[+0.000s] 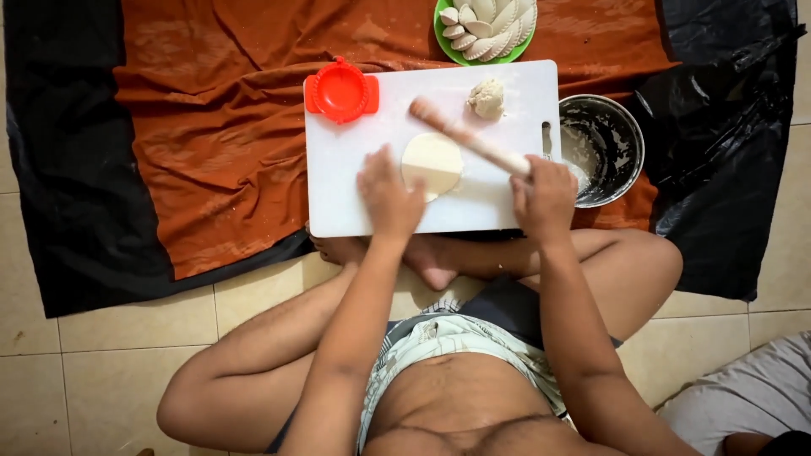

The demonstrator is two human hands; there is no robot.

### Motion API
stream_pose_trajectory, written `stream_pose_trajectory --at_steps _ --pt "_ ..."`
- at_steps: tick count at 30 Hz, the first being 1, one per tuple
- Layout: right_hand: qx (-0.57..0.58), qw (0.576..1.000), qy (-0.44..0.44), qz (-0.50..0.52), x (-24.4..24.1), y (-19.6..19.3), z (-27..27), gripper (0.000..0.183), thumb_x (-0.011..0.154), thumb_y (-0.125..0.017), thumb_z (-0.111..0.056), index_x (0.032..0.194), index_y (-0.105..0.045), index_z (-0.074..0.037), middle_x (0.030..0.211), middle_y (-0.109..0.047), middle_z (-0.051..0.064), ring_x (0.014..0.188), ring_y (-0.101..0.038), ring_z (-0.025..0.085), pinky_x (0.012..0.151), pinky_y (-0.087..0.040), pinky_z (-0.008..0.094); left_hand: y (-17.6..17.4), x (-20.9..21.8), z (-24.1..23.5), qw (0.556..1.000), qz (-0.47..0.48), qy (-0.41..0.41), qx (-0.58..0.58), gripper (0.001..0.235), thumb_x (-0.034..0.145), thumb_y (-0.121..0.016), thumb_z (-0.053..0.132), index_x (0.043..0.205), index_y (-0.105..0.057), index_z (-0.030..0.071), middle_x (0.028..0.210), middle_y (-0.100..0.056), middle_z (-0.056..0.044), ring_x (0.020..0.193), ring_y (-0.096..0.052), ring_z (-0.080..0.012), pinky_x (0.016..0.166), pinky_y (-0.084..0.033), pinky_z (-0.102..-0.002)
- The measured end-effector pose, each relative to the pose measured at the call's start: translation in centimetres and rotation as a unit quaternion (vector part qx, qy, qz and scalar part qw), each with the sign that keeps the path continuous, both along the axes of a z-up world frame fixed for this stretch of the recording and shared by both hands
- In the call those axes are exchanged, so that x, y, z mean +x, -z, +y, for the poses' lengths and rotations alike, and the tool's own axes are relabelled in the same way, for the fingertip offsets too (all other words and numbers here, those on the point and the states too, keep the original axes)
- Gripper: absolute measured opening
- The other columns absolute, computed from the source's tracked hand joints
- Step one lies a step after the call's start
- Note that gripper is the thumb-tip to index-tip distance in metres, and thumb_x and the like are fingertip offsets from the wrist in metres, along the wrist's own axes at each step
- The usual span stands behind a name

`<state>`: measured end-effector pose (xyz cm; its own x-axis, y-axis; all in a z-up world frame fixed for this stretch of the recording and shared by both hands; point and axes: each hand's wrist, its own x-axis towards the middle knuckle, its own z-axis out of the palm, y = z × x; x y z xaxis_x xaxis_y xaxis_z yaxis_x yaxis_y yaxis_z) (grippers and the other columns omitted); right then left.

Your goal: Preparing and shaping dough into snacks using a rolling pin and a manual plastic mold.

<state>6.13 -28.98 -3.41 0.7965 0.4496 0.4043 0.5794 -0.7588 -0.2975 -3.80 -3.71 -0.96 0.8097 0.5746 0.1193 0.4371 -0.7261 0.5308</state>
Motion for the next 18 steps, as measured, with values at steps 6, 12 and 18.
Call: stream_pose_trajectory --at_steps 6,12,18 --pt "0.167 0.984 0.023 0.062 -1.1 -3.8 -0.7 0.034 0.104 -0.064 -0.024 0.129 -0.059 0.0 0.097 -0.058 0.014 0.095 -0.057 0.036 0.091 -0.044 0.043 -2.3 5.0 -1.8 0.985 0.168 0.023 0.011 0.079 0.082 -0.077 0.04 0.15 -0.047 0.013 0.124 -0.06 -0.018 0.116 -0.061 -0.0386 0.106 -0.033 -0.068" --pt "0.175 0.983 0.034 0.035 -2.1 -5.5 -1.2 0.034 0.108 -0.057 -0.025 0.125 -0.057 0.005 0.095 -0.054 0.018 0.094 -0.055 0.041 0.09 -0.045 0.047 2.5 7.4 2.4 0.981 0.159 0.025 -0.108 0.026 0.089 -0.072 0.034 0.108 -0.074 0.016 0.093 -0.071 -0.003 0.093 -0.073 -0.0273 0.084 -0.048 -0.048" --pt "0.152 0.987 0.049 0.019 -2.0 -5.4 -2.9 0.038 0.106 -0.063 -0.029 0.126 -0.059 0.003 0.098 -0.056 0.016 0.094 -0.056 0.037 0.089 -0.046 0.045 -10.8 4.2 1.1 0.958 -0.025 0.274 0.084 0.006 0.089 -0.076 0.023 0.095 -0.074 0.024 0.081 -0.065 0.006 0.081 -0.066 -0.0131 0.087 -0.051 -0.034"
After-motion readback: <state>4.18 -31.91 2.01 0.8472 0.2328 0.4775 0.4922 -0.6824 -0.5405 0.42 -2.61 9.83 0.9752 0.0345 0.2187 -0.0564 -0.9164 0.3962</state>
